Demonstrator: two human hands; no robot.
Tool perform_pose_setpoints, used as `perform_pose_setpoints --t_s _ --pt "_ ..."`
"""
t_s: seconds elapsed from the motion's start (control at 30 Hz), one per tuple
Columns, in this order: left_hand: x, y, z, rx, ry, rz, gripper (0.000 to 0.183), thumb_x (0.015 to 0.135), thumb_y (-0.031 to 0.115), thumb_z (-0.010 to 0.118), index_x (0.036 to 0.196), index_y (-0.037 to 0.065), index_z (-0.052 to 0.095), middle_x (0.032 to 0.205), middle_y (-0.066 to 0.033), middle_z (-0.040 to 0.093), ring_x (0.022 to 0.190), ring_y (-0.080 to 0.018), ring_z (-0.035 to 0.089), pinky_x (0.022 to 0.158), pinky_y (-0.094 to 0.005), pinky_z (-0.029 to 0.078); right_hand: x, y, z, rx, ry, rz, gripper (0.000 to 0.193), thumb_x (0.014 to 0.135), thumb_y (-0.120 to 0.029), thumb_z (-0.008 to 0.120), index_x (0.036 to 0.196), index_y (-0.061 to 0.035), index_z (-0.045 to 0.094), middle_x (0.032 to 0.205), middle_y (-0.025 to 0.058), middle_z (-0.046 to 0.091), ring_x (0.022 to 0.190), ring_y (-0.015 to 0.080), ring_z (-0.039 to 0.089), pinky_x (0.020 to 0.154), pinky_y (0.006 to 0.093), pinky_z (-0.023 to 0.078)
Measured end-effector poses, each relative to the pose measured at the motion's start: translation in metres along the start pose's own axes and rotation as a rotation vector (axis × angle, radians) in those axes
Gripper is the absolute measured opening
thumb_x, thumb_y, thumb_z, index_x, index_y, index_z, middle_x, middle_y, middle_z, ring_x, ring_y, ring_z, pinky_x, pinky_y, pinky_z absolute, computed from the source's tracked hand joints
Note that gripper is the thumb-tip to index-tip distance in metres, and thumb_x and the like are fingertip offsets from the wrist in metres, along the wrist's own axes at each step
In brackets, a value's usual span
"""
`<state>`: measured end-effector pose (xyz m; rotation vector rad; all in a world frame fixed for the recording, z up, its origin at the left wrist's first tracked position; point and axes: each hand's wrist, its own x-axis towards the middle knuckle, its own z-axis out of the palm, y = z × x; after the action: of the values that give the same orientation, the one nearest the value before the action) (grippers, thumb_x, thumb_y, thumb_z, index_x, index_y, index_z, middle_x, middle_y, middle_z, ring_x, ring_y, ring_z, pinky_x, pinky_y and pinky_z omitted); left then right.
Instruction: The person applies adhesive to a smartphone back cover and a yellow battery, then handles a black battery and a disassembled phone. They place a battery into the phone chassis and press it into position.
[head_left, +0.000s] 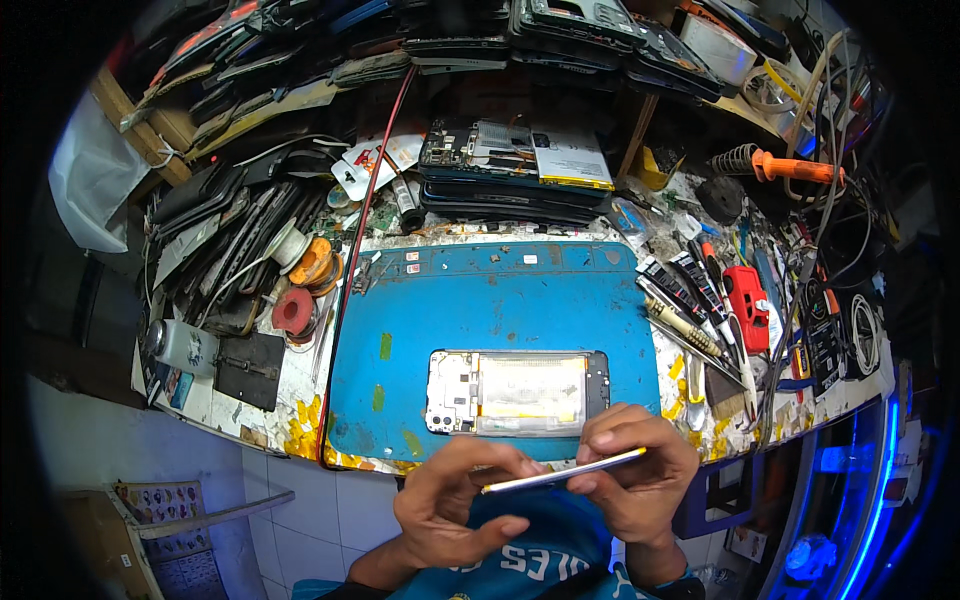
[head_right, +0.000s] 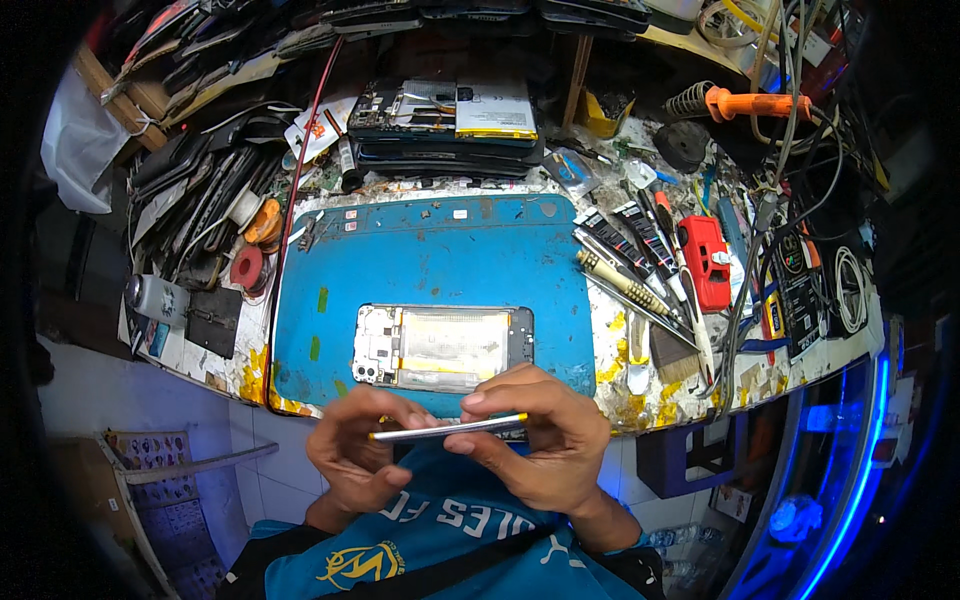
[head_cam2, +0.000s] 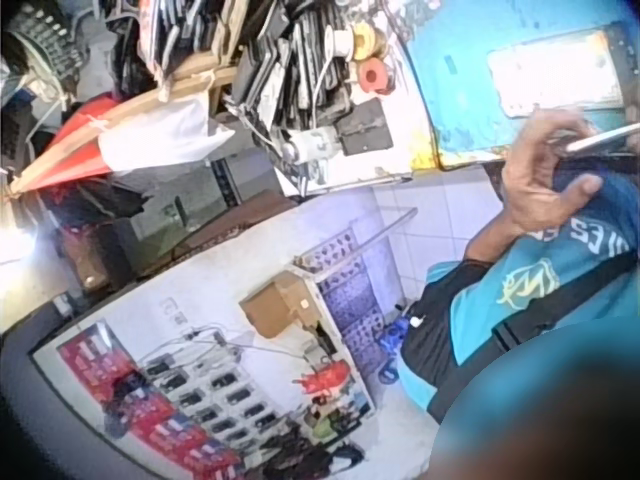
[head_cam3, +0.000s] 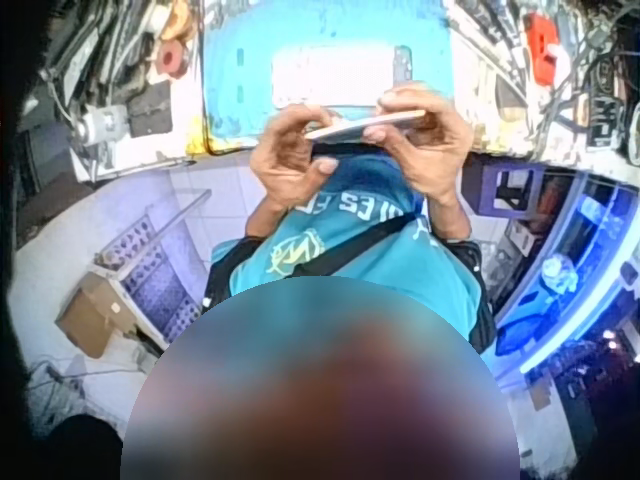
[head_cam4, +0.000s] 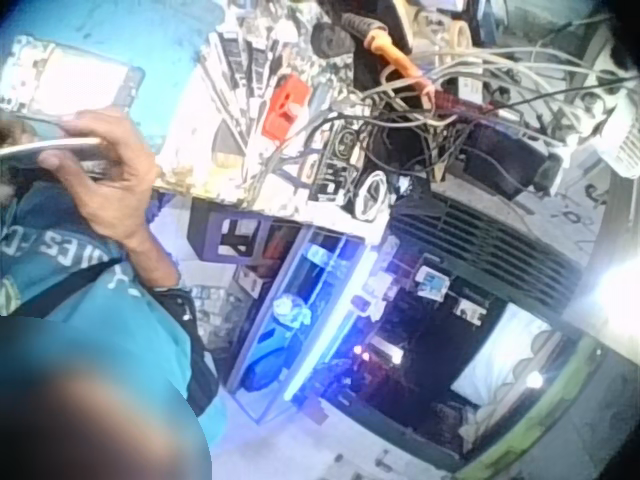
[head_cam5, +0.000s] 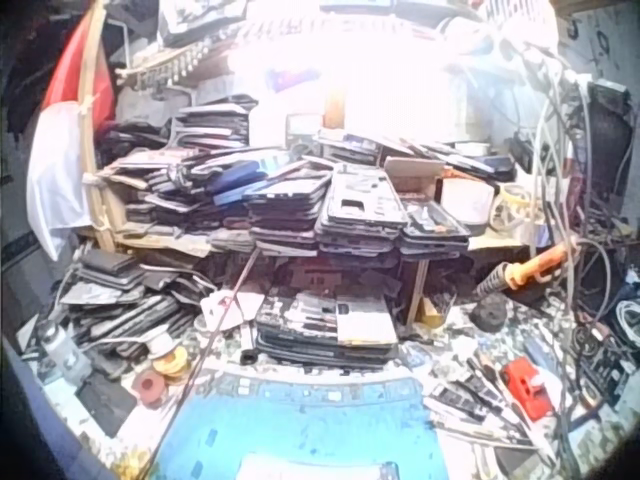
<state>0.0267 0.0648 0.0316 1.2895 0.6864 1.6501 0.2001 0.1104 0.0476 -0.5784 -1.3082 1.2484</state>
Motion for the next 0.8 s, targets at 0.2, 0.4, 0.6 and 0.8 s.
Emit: perform_pose_setpoints --t_s 0.2,0.4,0.6,0.8 --pt "0.002 0.0 0.005 0.189 0.065 0.036 0.018 0.085 -0.002 0.072 0.101 -0.006 0.069 0.098 -0.0221 0.07 0.093 -0.0279 0.071 0.08 -0.0345 0.059 0.0 0.006 0.003 -0.106 -0.022 -0.121 0.04 0.07 0.003 0.085 0.103 0.0025 0.063 0.089 0.014 0.069 0.085 0.0195 0.068 0.073 0.03 0.055" --pt "0.002 0.005 0.003 0.223 0.083 -0.036 0.014 0.088 0.004 0.071 0.095 -0.008 0.069 0.089 -0.023 0.072 0.085 -0.0279 0.073 0.075 -0.0352 0.06 -0.006 -0.001 0.008 -0.128 -0.034 0.001 0.024 0.08 -0.004 0.08 0.098 0.0025 0.066 0.088 0.0159 0.071 0.083 0.0216 0.07 0.071 0.0302 0.055" --pt "-0.005 0.011 0.005 0.184 0.189 -0.089 0.021 0.089 0.016 0.071 0.091 -0.005 0.067 0.083 -0.0202 0.071 0.08 -0.0247 0.072 0.072 -0.0341 0.06 -0.001 -0.005 -0.001 -0.004 -0.164 0.092 0.02 0.089 -0.011 0.071 0.1 0.0048 0.066 0.092 0.0195 0.071 0.089 0.025 0.07 0.076 0.0327 0.055" --pt "-0.002 0.0 0.015 -0.231 0.352 -0.001 0.018 0.093 0.008 0.065 0.099 -0.006 0.055 0.087 -0.0184 0.066 0.087 -0.027 0.071 0.079 -0.0418 0.061 -0.005 0.002 0.018 0.461 0.03 0.11 0.031 0.082 -0.003 0.077 0.109 0.0045 0.065 0.094 0.0195 0.071 0.093 0.0277 0.069 0.079 0.0361 0.055"
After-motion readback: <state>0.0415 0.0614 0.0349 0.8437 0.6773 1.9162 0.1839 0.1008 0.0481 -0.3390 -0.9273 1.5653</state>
